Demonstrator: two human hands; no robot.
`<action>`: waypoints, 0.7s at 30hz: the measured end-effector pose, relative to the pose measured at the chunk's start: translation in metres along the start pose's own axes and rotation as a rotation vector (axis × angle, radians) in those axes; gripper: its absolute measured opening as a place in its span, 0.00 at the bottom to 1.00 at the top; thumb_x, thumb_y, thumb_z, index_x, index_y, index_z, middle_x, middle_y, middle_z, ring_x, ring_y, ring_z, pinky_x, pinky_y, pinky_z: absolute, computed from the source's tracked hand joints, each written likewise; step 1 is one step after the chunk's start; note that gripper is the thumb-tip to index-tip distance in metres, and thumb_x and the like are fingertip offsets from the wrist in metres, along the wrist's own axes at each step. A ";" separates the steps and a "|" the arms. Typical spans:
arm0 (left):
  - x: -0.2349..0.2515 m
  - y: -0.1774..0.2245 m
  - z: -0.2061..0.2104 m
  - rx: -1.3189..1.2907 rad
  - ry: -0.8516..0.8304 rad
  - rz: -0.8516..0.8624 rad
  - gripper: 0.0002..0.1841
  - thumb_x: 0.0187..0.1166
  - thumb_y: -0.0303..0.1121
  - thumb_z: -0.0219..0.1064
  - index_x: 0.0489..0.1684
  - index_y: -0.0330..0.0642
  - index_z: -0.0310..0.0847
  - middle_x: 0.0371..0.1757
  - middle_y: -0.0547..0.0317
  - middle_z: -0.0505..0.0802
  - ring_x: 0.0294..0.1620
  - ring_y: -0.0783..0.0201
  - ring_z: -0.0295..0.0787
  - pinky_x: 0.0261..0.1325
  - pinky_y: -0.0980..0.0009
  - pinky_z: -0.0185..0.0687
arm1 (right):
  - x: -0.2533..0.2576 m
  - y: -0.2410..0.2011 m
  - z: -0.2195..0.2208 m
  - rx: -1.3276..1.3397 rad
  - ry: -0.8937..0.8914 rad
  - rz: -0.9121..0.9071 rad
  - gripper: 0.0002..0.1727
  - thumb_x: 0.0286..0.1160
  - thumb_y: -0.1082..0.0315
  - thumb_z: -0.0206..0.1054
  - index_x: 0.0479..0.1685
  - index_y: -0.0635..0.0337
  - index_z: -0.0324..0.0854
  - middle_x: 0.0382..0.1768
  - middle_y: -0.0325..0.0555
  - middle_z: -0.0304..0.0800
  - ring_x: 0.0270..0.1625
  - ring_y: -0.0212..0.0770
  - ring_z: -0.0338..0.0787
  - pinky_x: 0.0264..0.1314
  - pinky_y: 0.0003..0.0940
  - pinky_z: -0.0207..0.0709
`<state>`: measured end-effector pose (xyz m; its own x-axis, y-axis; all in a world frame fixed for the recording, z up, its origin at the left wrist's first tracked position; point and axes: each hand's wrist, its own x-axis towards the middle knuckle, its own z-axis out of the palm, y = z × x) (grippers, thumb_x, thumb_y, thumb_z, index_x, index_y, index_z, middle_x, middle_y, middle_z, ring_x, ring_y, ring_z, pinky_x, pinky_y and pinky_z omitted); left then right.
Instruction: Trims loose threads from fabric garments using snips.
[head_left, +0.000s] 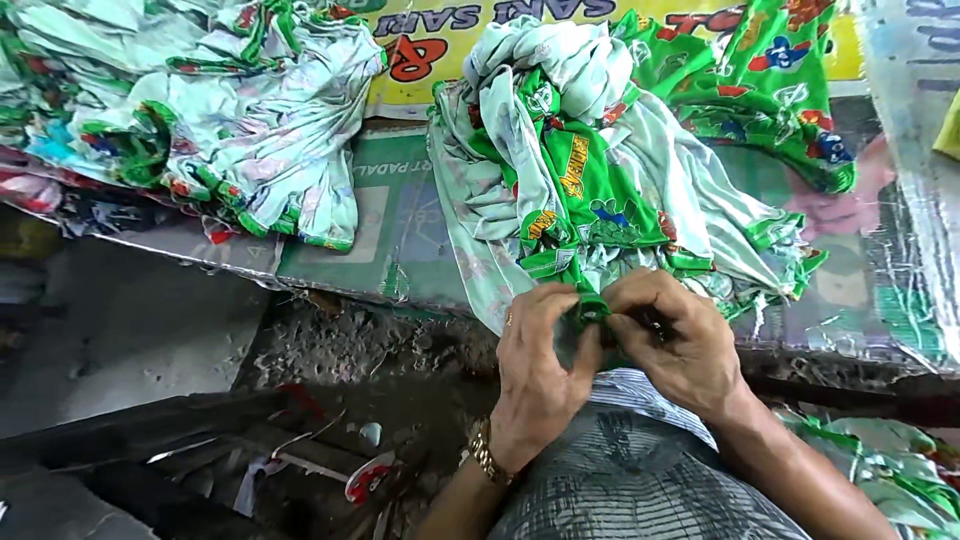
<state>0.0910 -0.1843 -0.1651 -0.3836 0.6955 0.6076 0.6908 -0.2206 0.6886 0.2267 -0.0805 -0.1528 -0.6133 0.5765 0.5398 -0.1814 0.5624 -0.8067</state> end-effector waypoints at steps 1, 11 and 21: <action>0.003 0.000 0.002 -0.107 0.014 -0.046 0.13 0.75 0.26 0.71 0.55 0.43 0.78 0.53 0.59 0.89 0.58 0.70 0.87 0.62 0.72 0.85 | -0.001 0.001 0.001 0.019 0.002 -0.009 0.08 0.77 0.70 0.70 0.48 0.56 0.77 0.46 0.38 0.87 0.44 0.23 0.87 0.44 0.16 0.84; 0.008 -0.007 -0.009 -0.159 0.038 -0.032 0.12 0.74 0.23 0.62 0.52 0.46 0.78 0.52 0.65 0.86 0.58 0.73 0.85 0.59 0.76 0.85 | -0.004 0.005 -0.005 -0.205 0.050 -0.084 0.11 0.74 0.70 0.70 0.51 0.55 0.76 0.51 0.41 0.83 0.42 0.24 0.84 0.41 0.15 0.80; 0.005 -0.009 -0.008 0.353 -0.044 0.150 0.06 0.80 0.29 0.67 0.49 0.44 0.83 0.52 0.55 0.88 0.58 0.61 0.84 0.63 0.68 0.77 | -0.005 0.007 -0.004 -0.278 0.173 -0.245 0.07 0.76 0.71 0.67 0.48 0.56 0.78 0.45 0.42 0.86 0.47 0.29 0.88 0.45 0.20 0.85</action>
<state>0.0782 -0.1842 -0.1650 -0.2410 0.7036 0.6685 0.9085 -0.0787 0.4103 0.2313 -0.0766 -0.1602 -0.4348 0.4834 0.7598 -0.0764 0.8209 -0.5660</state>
